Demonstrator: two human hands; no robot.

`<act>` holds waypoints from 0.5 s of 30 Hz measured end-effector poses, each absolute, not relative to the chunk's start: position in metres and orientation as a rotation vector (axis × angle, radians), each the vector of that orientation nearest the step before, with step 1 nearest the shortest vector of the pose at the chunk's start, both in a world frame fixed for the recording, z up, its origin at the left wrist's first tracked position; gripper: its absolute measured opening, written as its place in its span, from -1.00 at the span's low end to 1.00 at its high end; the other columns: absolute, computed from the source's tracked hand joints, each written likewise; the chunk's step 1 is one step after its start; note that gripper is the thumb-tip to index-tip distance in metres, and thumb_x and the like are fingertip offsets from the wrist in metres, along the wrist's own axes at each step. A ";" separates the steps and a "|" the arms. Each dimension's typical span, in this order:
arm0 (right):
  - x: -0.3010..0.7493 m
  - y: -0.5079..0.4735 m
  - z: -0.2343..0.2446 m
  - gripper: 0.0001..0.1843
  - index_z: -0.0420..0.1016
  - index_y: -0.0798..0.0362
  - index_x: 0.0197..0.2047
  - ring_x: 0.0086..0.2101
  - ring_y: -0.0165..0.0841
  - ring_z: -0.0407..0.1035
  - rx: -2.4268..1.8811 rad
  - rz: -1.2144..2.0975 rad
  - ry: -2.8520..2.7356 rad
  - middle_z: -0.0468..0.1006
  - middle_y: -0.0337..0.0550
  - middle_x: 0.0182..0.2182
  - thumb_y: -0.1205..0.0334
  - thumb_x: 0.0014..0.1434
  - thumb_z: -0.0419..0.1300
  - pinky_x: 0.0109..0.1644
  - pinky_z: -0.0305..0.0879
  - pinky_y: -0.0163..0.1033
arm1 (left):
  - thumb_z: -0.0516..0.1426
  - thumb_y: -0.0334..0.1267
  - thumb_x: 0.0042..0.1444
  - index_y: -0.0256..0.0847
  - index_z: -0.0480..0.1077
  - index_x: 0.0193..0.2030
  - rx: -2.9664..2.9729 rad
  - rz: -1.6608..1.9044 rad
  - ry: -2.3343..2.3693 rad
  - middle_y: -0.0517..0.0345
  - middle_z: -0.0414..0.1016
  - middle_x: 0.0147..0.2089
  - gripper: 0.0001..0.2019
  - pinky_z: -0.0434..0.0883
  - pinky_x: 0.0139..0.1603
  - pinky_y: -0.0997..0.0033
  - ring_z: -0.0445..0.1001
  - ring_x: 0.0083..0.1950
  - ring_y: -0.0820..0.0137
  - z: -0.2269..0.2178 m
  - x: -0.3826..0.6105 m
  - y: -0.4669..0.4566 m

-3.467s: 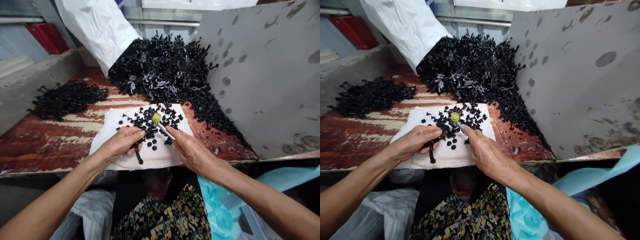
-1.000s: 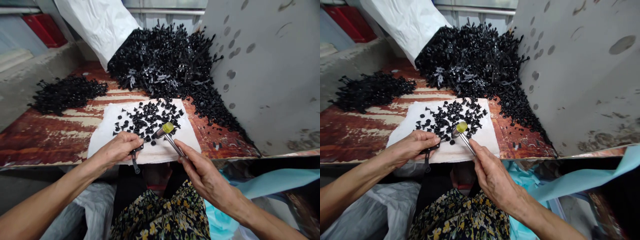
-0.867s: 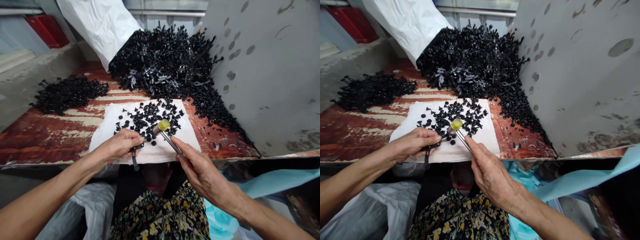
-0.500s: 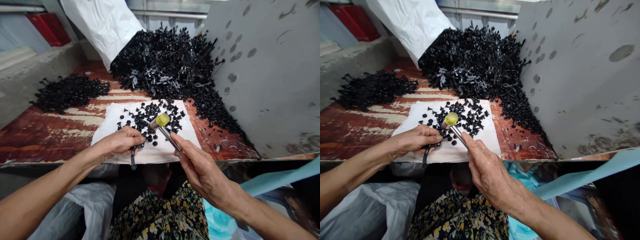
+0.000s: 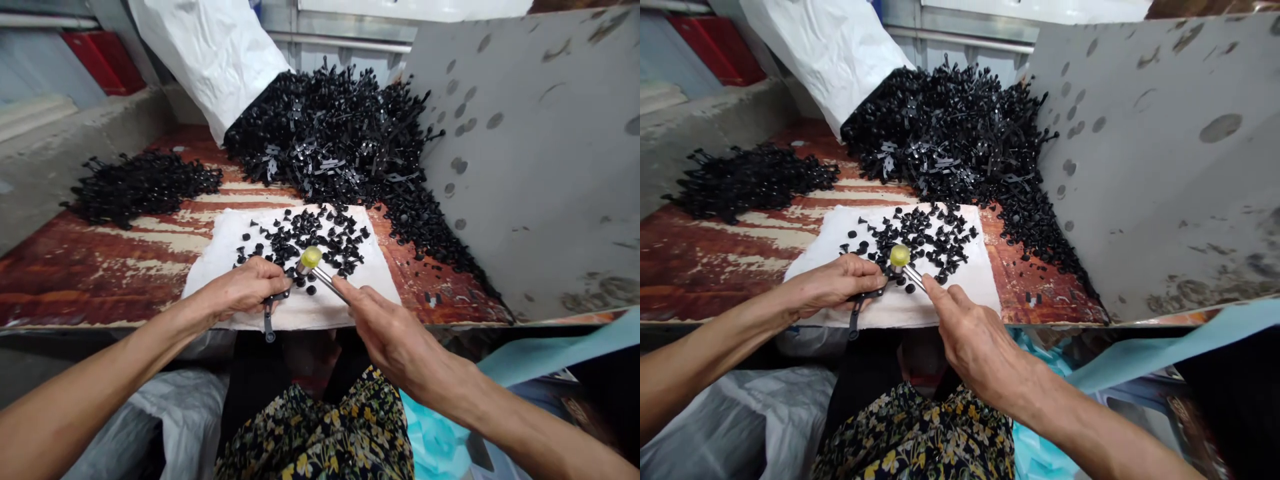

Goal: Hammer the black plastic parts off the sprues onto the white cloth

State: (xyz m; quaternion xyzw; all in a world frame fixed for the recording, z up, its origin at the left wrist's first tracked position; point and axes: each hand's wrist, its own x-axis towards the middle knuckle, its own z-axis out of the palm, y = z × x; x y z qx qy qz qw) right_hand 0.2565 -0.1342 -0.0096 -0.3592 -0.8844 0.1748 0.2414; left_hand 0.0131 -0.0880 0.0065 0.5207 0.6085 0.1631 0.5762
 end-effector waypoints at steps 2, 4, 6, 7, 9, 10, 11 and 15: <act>0.256 -0.137 -0.009 -0.30 -0.03 -0.03 0.46 -0.26 -0.27 0.47 -0.937 0.453 -2.280 0.52 0.01 -0.13 0.50 0.30 -0.05 -0.13 0.52 -0.12 | 0.22 -0.18 -0.05 -0.23 0.24 -0.66 1.224 0.392 1.406 0.33 0.19 -0.75 -0.69 -0.10 -0.70 0.59 0.00 -0.73 0.65 0.004 0.012 -0.088; 0.255 -0.139 -0.010 -0.26 -0.11 -0.08 0.48 -0.17 -0.26 0.48 -0.903 0.410 -2.196 0.52 0.00 -0.07 0.51 0.31 -0.04 -0.05 0.49 -0.15 | 0.22 -0.15 -0.05 -0.23 0.22 -0.67 1.217 0.410 1.392 0.34 0.16 -0.74 -0.67 -0.08 -0.69 0.59 0.00 -0.72 0.65 0.003 0.012 -0.088; 0.254 -0.138 -0.013 -0.27 -0.07 -0.05 0.48 -0.30 -0.29 0.48 -0.944 0.414 -2.255 0.54 -0.01 -0.15 0.51 0.30 -0.06 -0.15 0.52 -0.15 | 0.23 -0.14 -0.07 -0.22 0.21 -0.67 1.199 0.418 1.412 0.35 0.14 -0.74 -0.66 -0.07 -0.69 0.59 0.02 -0.71 0.64 0.003 0.013 -0.088; 0.254 -0.137 -0.014 -0.30 -0.01 -0.03 0.46 -0.37 -0.30 0.47 -0.973 0.459 -2.331 0.54 -0.02 -0.20 0.50 0.30 -0.07 -0.22 0.53 -0.15 | 0.24 -0.13 -0.09 -0.22 0.22 -0.66 1.194 0.422 1.429 0.35 0.15 -0.74 -0.67 -0.06 -0.69 0.59 0.02 -0.71 0.64 0.003 0.013 -0.088; 0.254 -0.135 -0.013 -0.36 0.09 0.02 0.43 -0.36 -0.28 0.48 -0.989 0.536 -2.368 0.55 -0.02 -0.24 0.47 0.31 -0.06 -0.20 0.53 -0.12 | 0.24 -0.12 -0.10 -0.22 0.23 -0.64 1.209 0.419 1.452 0.34 0.17 -0.75 -0.68 -0.06 -0.69 0.59 0.04 -0.72 0.63 0.003 0.013 -0.089; 0.254 -0.134 -0.011 -0.38 0.12 0.03 0.42 -0.29 -0.26 0.50 -0.970 0.555 -2.329 0.56 -0.02 -0.23 0.45 0.32 -0.05 -0.15 0.52 -0.10 | 0.24 -0.10 -0.10 -0.22 0.25 -0.64 1.228 0.426 1.455 0.33 0.20 -0.75 -0.68 -0.05 -0.69 0.58 0.05 -0.72 0.62 0.003 0.013 -0.090; 0.253 -0.134 -0.008 -0.40 0.13 0.03 0.41 -0.21 -0.24 0.51 -0.955 0.566 -2.252 0.56 -0.01 -0.21 0.43 0.32 -0.04 -0.07 0.51 -0.09 | 0.24 -0.07 -0.09 -0.22 0.26 -0.63 1.248 0.437 1.449 0.32 0.21 -0.74 -0.67 -0.04 -0.68 0.58 0.05 -0.72 0.62 0.004 0.013 -0.092; 0.253 -0.139 0.000 -0.47 0.23 0.01 0.36 -0.15 -0.24 0.49 -1.067 0.740 -1.895 0.54 -0.11 -0.31 0.34 0.35 0.01 -0.02 0.47 -0.10 | 0.22 0.07 -0.09 -0.22 0.29 -0.56 1.275 0.442 1.346 0.30 0.28 -0.69 -0.62 -0.04 -0.68 0.58 0.06 -0.70 0.62 0.004 0.015 -0.107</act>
